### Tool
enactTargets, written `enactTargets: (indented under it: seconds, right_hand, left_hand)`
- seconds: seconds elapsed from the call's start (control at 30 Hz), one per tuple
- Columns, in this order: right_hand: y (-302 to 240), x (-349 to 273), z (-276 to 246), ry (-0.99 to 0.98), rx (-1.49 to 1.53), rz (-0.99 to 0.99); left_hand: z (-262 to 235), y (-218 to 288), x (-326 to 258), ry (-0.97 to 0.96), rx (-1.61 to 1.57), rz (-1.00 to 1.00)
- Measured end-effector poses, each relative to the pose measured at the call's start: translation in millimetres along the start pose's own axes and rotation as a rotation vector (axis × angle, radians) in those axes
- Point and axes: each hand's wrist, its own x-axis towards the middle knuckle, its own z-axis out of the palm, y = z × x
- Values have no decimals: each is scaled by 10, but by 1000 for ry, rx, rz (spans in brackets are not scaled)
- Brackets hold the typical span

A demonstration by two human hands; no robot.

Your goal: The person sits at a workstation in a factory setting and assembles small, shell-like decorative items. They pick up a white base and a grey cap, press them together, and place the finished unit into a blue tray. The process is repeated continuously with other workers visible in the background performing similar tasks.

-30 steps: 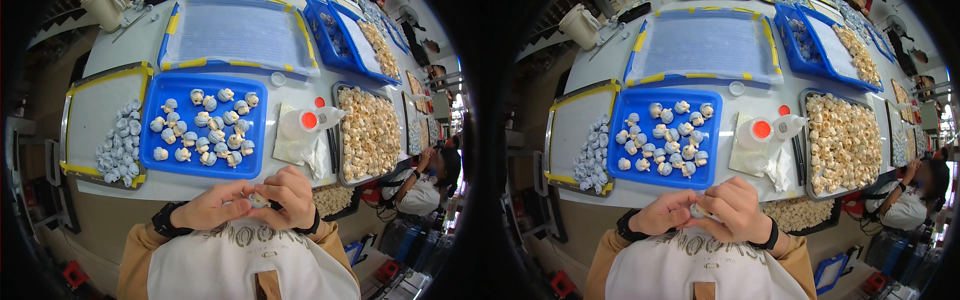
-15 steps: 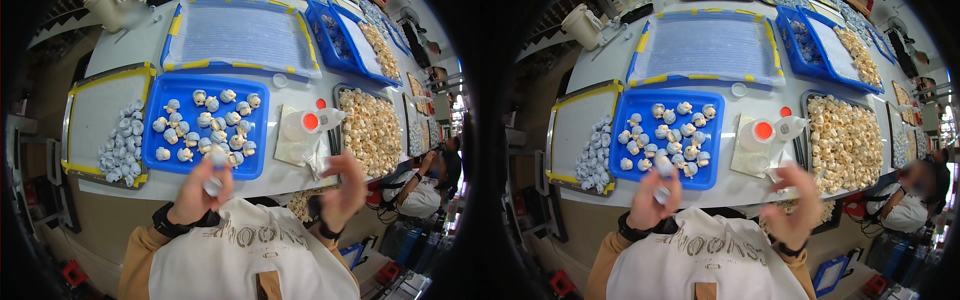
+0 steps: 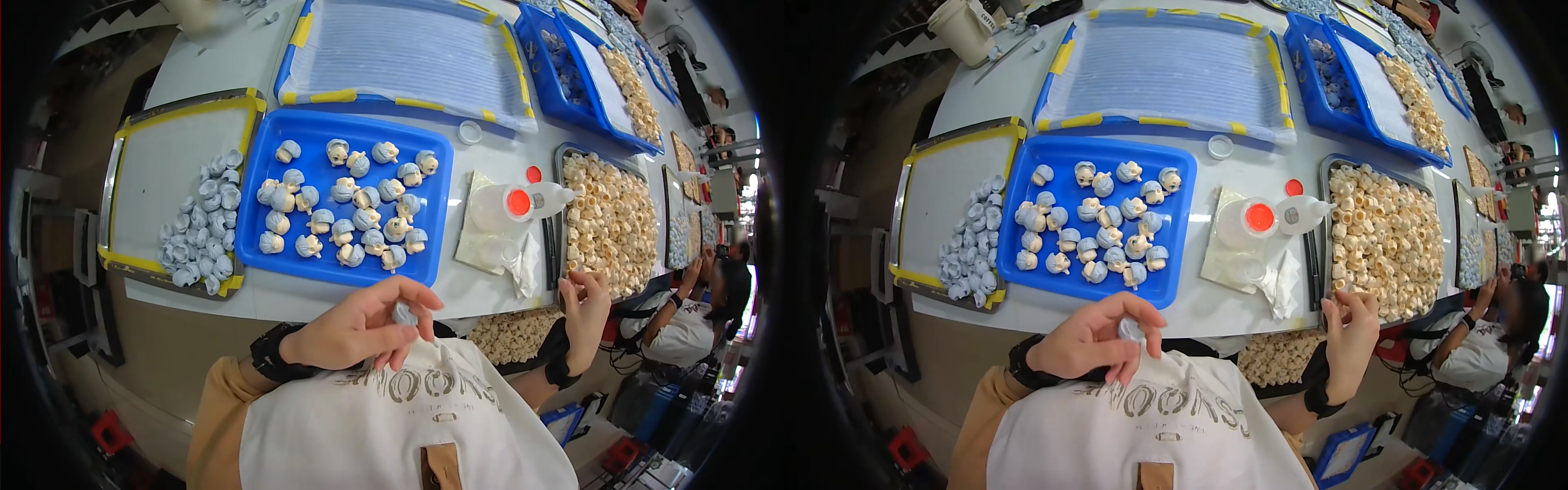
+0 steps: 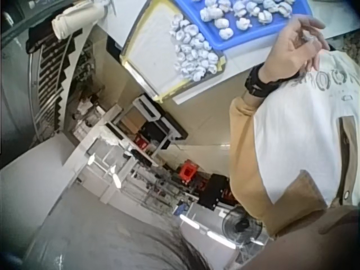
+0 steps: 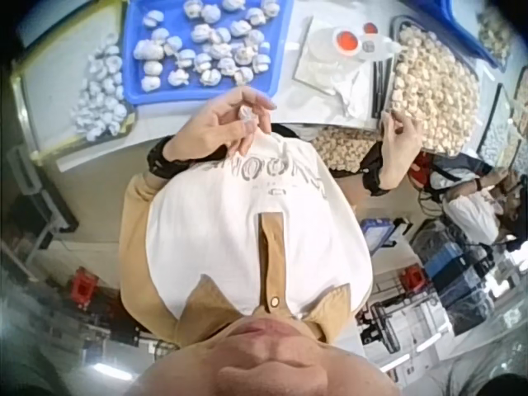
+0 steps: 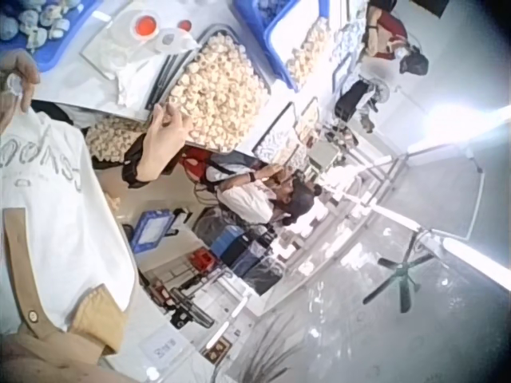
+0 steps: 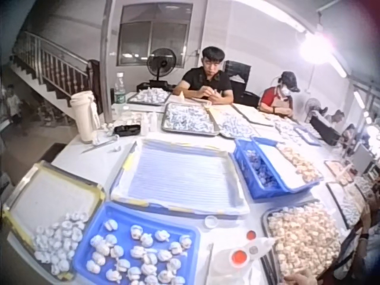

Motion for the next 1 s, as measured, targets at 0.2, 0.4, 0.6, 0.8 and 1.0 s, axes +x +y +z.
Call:
enactTargets:
  seconds: [0.2, 0.4, 0.6, 0.8, 1.0]
  right_hand:
    - [160, -26, 5, 64, 64, -2]
    - [152, 26, -27, 147, -67, -45]
    - [-528, -151, -29, 360, 512, -319]
    - [-1239, -97, 247, -365, 610, -1030]
    - [-1230, -226, 360, -355, 709, -882]
  left_hand:
    - [-3, 9, 1, 82, 59, -13]
    - [-53, -50, -2, 107, 154, 33]
    - [-26, -31, 37, -69, 26, -60]
    - [-3, -22, -6, -139, 103, -69]
    - [-25, -16, 3, -113, 61, -97]
